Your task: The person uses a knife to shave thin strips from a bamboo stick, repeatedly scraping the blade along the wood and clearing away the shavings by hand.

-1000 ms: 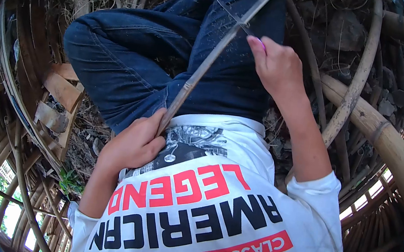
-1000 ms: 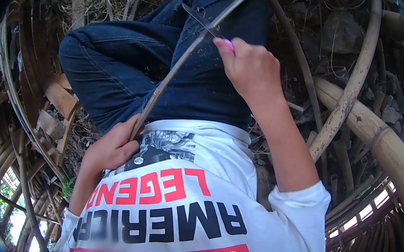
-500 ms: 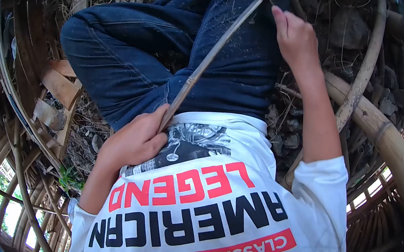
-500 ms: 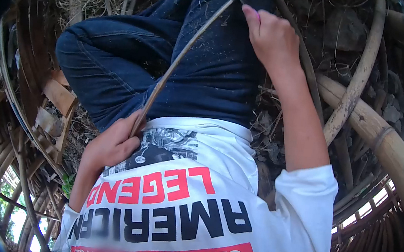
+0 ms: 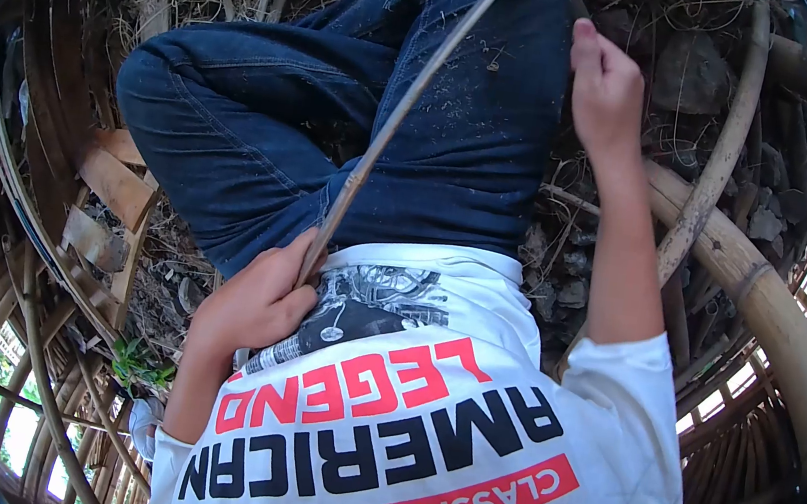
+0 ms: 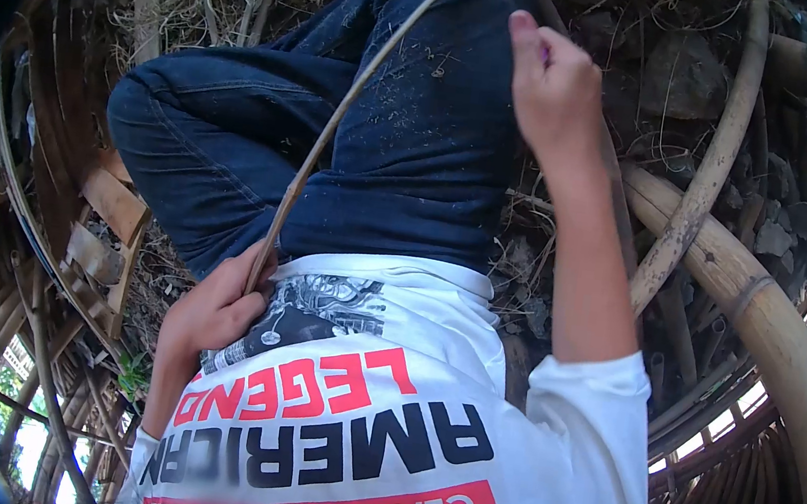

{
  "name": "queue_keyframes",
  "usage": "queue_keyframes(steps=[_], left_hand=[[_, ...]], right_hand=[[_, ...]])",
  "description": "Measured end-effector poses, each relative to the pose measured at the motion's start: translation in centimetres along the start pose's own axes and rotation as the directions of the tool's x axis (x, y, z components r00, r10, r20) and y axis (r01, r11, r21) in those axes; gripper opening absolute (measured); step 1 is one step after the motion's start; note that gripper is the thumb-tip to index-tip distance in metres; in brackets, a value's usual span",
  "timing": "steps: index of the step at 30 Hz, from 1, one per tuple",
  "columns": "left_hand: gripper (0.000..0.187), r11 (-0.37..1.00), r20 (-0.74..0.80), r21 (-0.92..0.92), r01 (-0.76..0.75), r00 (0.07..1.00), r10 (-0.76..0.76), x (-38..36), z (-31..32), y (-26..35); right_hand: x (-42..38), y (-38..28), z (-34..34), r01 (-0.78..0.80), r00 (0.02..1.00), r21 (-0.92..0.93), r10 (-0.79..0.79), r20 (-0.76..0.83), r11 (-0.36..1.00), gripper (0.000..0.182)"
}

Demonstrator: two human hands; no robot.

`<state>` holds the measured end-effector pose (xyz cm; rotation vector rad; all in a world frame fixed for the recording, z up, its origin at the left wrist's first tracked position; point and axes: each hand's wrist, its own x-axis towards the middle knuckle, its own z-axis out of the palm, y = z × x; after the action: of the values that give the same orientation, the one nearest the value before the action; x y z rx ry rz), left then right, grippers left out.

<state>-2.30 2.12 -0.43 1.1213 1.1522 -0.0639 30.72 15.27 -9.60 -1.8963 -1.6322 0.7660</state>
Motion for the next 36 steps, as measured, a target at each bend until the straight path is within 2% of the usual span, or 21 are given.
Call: queue_keyframes(steps=[2,4,6,10,19,25,27,30,32,34,36], left_hand=[[0.040,1.000,0.046,0.018,0.010,0.999,-0.011,0.1,-0.1,0.3],[0.039,0.999,0.073,0.044,0.015,0.997,-0.019,0.2,-0.3,0.3],[0.039,0.997,0.104,0.077,0.015,0.994,-0.023,0.4,-0.5,0.6],[0.039,0.998,0.093,0.063,0.022,0.995,-0.028,0.2,-0.5,0.6],[0.037,0.997,0.077,0.075,0.020,0.997,-0.026,0.2,-0.1,0.6],[0.031,0.998,0.073,0.062,0.019,0.997,-0.024,0.3,0.0,1.0],[0.029,0.999,0.026,0.041,0.014,1.000,-0.015,0.3,0.1,0.9],[0.027,0.996,0.067,0.085,0.012,0.998,-0.018,0.6,0.1,0.5],[0.032,0.998,0.090,0.068,-0.006,0.996,0.000,0.9,0.0,0.4],[0.038,0.997,0.094,0.064,0.042,0.994,-0.048,0.7,0.0,0.4],[0.040,0.995,0.038,0.101,-0.010,0.999,0.007,0.4,0.2,0.1]], right_hand=[[-2.3,-2.3,0.4,0.011,0.998,0.136,-0.019,0.055,0.991,0.055],[-4.0,-3.3,1.0,-0.027,0.986,0.178,-0.003,0.167,0.984,0.055],[-4.9,-4.1,1.4,-0.021,0.976,0.223,-0.028,0.215,0.975,0.055],[-5.4,-4.2,1.6,-0.031,0.954,0.110,-0.003,0.299,0.993,0.056],[-5.3,-4.0,2.0,0.078,0.969,-0.148,-0.041,0.242,0.986,0.057],[-5.5,-3.7,1.6,0.092,0.965,-0.169,-0.046,0.259,0.981,0.056],[-5.8,-3.2,1.2,0.058,0.962,-0.135,-0.019,0.271,0.989,0.056],[-5.0,-3.5,2.0,-0.009,0.961,-0.045,0.021,0.276,0.999,0.056],[-3.4,-4.1,2.1,-0.043,0.945,0.057,0.022,0.326,0.997,0.057],[-3.7,-3.9,1.5,-0.078,0.929,0.088,0.040,0.367,0.993,0.057],[-4.7,-3.2,1.0,-0.087,0.931,0.105,0.044,0.362,0.991,0.056]])
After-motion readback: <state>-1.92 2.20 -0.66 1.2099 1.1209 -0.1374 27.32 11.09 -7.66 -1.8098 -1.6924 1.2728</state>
